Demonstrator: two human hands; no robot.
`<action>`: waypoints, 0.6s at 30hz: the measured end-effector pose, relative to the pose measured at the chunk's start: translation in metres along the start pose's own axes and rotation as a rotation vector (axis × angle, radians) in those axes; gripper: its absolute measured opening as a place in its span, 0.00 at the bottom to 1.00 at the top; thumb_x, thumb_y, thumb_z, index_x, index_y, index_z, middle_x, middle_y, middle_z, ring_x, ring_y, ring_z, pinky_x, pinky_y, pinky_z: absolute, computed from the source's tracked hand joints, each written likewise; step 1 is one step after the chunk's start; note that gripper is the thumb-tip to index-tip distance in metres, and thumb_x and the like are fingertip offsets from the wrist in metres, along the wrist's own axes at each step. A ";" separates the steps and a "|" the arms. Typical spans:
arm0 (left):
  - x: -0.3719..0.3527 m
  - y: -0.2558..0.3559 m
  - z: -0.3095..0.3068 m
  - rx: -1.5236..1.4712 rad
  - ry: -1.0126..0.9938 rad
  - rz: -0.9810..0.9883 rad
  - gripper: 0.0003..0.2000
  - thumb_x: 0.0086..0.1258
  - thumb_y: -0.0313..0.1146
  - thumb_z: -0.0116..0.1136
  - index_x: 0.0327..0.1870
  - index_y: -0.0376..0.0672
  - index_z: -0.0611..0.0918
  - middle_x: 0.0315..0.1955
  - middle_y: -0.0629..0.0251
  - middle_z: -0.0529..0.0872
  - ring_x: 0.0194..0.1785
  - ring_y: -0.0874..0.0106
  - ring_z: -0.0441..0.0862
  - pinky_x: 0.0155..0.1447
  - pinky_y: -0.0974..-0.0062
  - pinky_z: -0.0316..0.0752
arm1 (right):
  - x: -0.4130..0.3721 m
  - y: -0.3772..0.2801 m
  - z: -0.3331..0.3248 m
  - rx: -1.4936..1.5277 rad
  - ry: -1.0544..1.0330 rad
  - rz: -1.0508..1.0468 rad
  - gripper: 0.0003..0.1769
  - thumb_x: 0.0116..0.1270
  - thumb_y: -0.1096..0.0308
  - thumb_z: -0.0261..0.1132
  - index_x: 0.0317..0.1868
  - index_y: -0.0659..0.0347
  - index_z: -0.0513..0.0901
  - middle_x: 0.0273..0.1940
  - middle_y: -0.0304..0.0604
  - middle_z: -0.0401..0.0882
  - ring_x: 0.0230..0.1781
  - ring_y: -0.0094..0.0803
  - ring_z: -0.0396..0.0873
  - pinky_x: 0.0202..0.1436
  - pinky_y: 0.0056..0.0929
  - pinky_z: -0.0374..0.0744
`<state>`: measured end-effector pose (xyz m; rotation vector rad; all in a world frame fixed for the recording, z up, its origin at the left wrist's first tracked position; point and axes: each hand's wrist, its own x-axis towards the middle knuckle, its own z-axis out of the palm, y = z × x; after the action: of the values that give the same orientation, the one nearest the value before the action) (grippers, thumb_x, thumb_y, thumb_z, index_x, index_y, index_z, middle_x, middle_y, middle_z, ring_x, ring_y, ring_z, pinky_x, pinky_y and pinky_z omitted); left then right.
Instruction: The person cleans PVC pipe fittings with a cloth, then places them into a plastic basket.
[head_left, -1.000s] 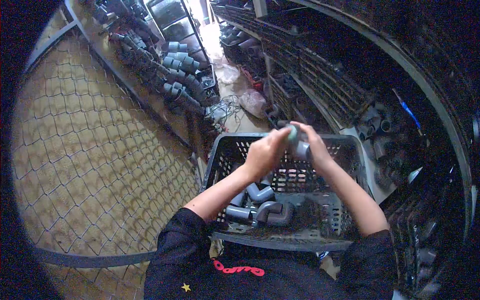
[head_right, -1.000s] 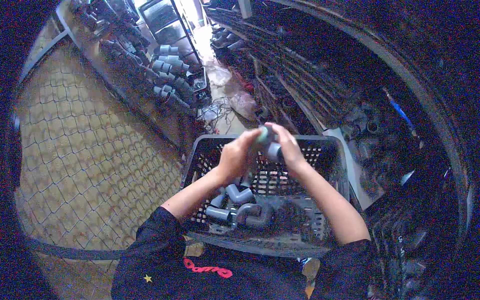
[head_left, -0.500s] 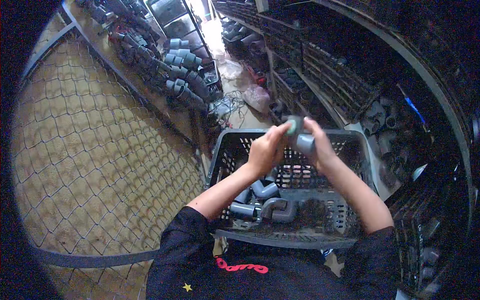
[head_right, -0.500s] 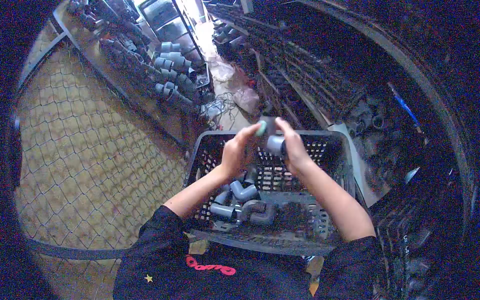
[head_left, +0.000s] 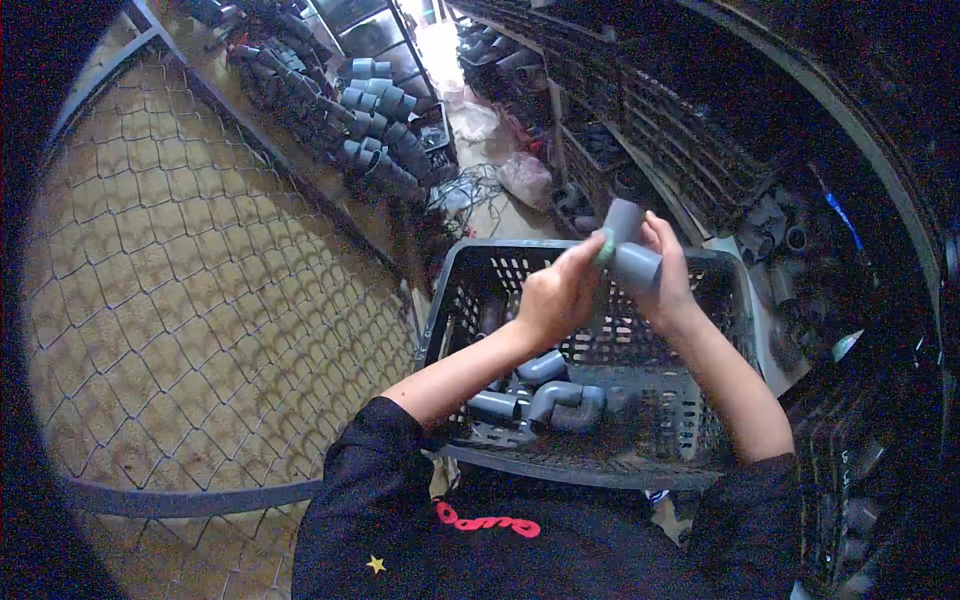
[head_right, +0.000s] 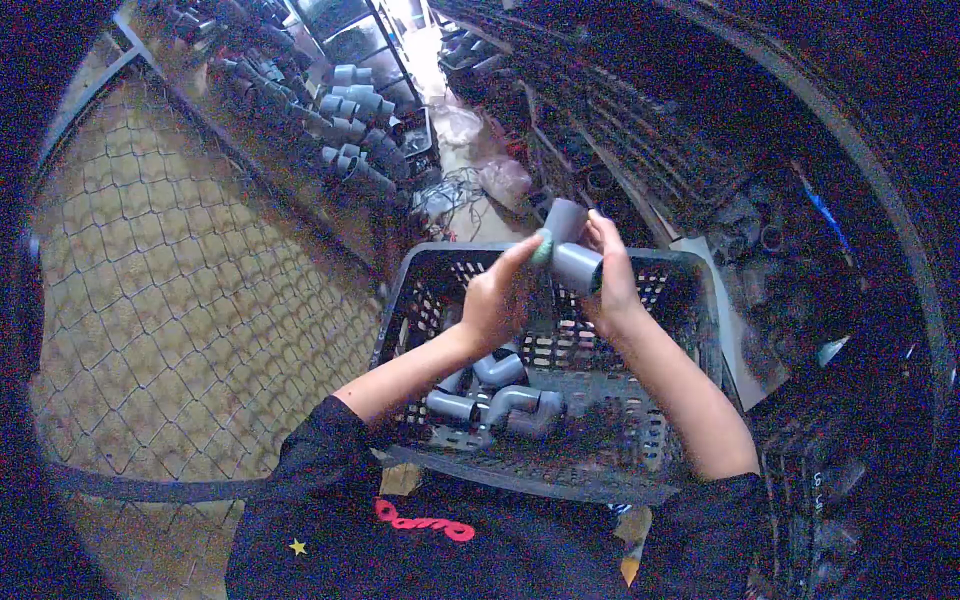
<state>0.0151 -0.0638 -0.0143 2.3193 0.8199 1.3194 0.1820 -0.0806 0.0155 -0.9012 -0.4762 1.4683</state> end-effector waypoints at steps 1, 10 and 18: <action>-0.004 0.000 0.002 -0.003 -0.073 -0.007 0.23 0.69 0.27 0.56 0.66 0.48 0.71 0.47 0.48 0.85 0.45 0.48 0.85 0.43 0.59 0.82 | -0.010 -0.006 0.009 0.013 -0.006 -0.015 0.25 0.74 0.44 0.51 0.52 0.56 0.79 0.41 0.38 0.81 0.40 0.29 0.80 0.46 0.29 0.77; 0.008 -0.001 0.004 -0.128 -0.079 -0.207 0.17 0.76 0.31 0.51 0.64 0.46 0.69 0.45 0.45 0.85 0.47 0.46 0.84 0.47 0.60 0.79 | -0.014 0.014 0.015 0.022 0.045 -0.027 0.24 0.76 0.44 0.50 0.49 0.54 0.80 0.42 0.38 0.82 0.41 0.28 0.80 0.48 0.30 0.77; 0.017 0.007 -0.003 -0.115 -0.095 -0.247 0.15 0.78 0.33 0.50 0.62 0.46 0.72 0.41 0.46 0.85 0.43 0.49 0.86 0.43 0.60 0.79 | -0.015 0.015 0.010 0.038 0.001 -0.008 0.23 0.77 0.44 0.49 0.51 0.52 0.79 0.43 0.36 0.81 0.42 0.27 0.80 0.48 0.28 0.77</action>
<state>0.0214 -0.0584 0.0030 2.0971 0.9391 1.1124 0.1636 -0.0948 0.0139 -0.8694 -0.4488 1.4647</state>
